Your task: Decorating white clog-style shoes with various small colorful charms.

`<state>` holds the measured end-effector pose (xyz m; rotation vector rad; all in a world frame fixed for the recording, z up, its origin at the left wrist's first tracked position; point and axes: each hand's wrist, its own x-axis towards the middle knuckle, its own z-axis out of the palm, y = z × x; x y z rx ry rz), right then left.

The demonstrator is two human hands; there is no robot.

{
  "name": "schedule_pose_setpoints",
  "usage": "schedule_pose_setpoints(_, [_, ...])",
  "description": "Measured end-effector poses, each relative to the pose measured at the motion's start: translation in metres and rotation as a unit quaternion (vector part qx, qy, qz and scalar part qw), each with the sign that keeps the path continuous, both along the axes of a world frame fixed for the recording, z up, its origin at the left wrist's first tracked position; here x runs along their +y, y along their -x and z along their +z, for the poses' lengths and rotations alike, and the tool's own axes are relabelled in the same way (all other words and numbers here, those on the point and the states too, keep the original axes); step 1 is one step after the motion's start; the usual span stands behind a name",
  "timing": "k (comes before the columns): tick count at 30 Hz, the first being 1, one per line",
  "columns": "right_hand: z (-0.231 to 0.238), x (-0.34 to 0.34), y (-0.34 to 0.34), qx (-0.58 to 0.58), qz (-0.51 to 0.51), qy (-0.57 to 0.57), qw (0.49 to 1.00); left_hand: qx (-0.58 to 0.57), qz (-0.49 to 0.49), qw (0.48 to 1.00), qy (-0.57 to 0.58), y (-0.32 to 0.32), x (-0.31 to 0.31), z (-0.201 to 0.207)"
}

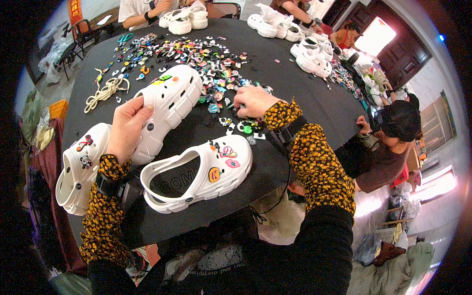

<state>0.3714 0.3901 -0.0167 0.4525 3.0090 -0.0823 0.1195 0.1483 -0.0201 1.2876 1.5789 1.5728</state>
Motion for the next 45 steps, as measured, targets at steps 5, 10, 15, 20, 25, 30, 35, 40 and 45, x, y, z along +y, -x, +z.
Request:
schedule_pose_setpoints(5, [-0.002, 0.022, -0.01, 0.054, -0.095, -0.087, 0.99, 0.016, -0.005, 1.0, 0.016, 0.003, -0.001, 0.0])
schedule_pose_setpoints(10, [-0.006, 0.019, -0.006, 0.156, -0.032, -0.083, 0.984, -0.007, 0.013, 1.0, -0.02, -0.001, 0.002, -0.002])
schedule_pose_setpoints(15, [-0.018, -0.01, 0.02, 0.153, 0.064, 0.111, 0.98, -0.005, 0.011, 1.0, -0.02, -0.002, 0.003, -0.001])
schedule_pose_setpoints(20, [-0.024, -0.027, 0.03, 0.055, 0.002, 0.089, 0.995, 0.016, 0.008, 1.0, -0.005, 0.002, 0.002, 0.0])
schedule_pose_setpoints(25, [-0.017, -0.02, 0.025, 0.077, -0.058, 0.2, 0.975, -0.024, 0.005, 0.999, -0.028, -0.003, 0.001, 0.0])
schedule_pose_setpoints(30, [-0.008, -0.016, 0.014, 0.089, -0.129, 0.343, 0.926, -0.003, 0.005, 1.0, -0.004, -0.003, 0.0, 0.004])
schedule_pose_setpoints(35, [0.003, -0.022, 0.002, 0.16, -0.114, 0.414, 0.889, 0.019, 0.012, 1.0, 0.004, -0.002, -0.001, 0.004])
schedule_pose_setpoints(40, [0.007, -0.025, -0.007, 0.205, -0.161, 0.46, 0.849, -0.003, 0.012, 1.0, 0.01, -0.001, 0.002, 0.0])
schedule_pose_setpoints(45, [0.004, -0.018, -0.009, 0.245, -0.163, 0.485, 0.824, -0.023, 0.001, 1.0, -0.009, -0.001, 0.002, -0.002])
